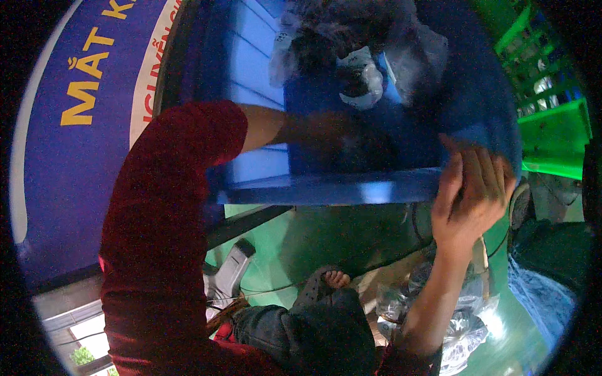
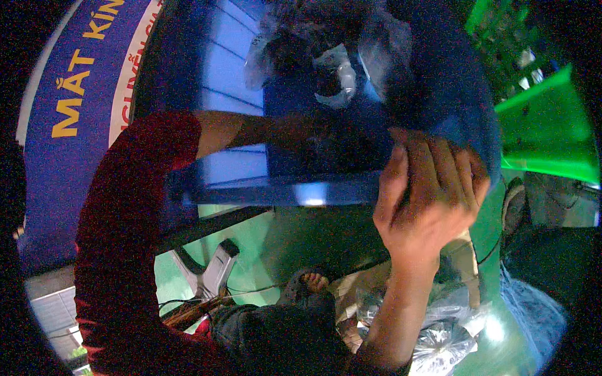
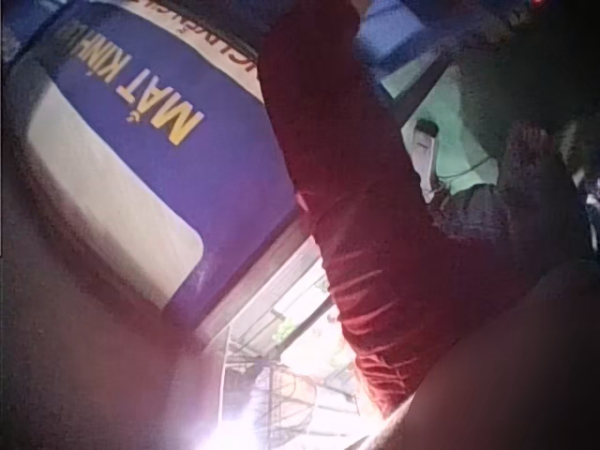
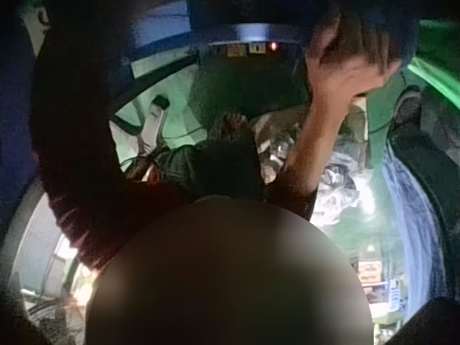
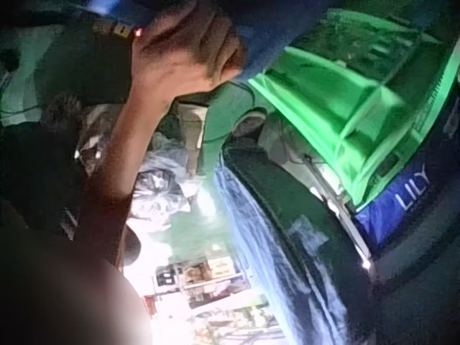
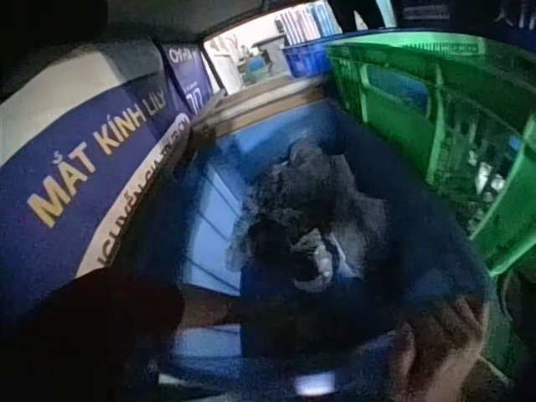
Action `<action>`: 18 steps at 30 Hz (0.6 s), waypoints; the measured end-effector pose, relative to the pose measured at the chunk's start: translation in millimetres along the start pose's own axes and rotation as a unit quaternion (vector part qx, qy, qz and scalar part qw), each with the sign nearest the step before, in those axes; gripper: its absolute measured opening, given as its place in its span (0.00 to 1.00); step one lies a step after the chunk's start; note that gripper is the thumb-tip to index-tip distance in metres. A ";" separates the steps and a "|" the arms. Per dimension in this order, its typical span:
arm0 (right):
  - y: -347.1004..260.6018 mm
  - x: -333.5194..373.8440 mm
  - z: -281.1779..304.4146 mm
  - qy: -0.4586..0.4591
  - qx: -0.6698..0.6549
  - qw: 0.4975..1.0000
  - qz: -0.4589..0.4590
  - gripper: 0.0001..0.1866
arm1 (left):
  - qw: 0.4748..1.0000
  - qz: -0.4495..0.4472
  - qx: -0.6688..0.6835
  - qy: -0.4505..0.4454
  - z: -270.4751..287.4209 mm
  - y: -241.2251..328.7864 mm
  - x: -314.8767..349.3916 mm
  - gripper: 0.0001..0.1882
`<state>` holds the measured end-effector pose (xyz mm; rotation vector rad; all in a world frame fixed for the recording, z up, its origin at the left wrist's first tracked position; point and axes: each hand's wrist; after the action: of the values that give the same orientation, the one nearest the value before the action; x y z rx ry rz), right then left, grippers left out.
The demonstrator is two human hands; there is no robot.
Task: The person sits on the floor and repeatedly picks up small plastic-wrapped packages from a blue bin, briefly holds them, and places them onto a cardboard sheet. The person continues this cycle of picking and placing packages throughout the clip.
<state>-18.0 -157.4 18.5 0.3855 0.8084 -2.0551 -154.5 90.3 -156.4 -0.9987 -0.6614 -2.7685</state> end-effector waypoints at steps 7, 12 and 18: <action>-1.2 6.0 3.7 0.003 0.015 1.000 0.013 0.09 | 0.958 -0.057 0.241 0.146 96.6 28.8 26.5 0.17; 0.3 6.8 10.3 0.008 0.003 0.999 0.031 0.07 | 0.875 -0.140 0.414 0.210 166.9 43.1 54.8 0.15; 7.9 11.5 14.7 0.014 -0.119 0.993 0.017 0.15 | 0.754 -0.271 0.549 0.238 222.8 130.5 115.6 0.19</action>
<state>-17.7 -177.6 20.1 0.2922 1.0440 -1.8979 -81.3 75.4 116.5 0.1942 -2.2868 -2.0495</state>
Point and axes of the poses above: each hand's wrist, its own x-axis away from the middle knuckle, its own z-axis out of the back of the hand, y = z × x, and after that the axes turned 8 degrees about -z, right-handed
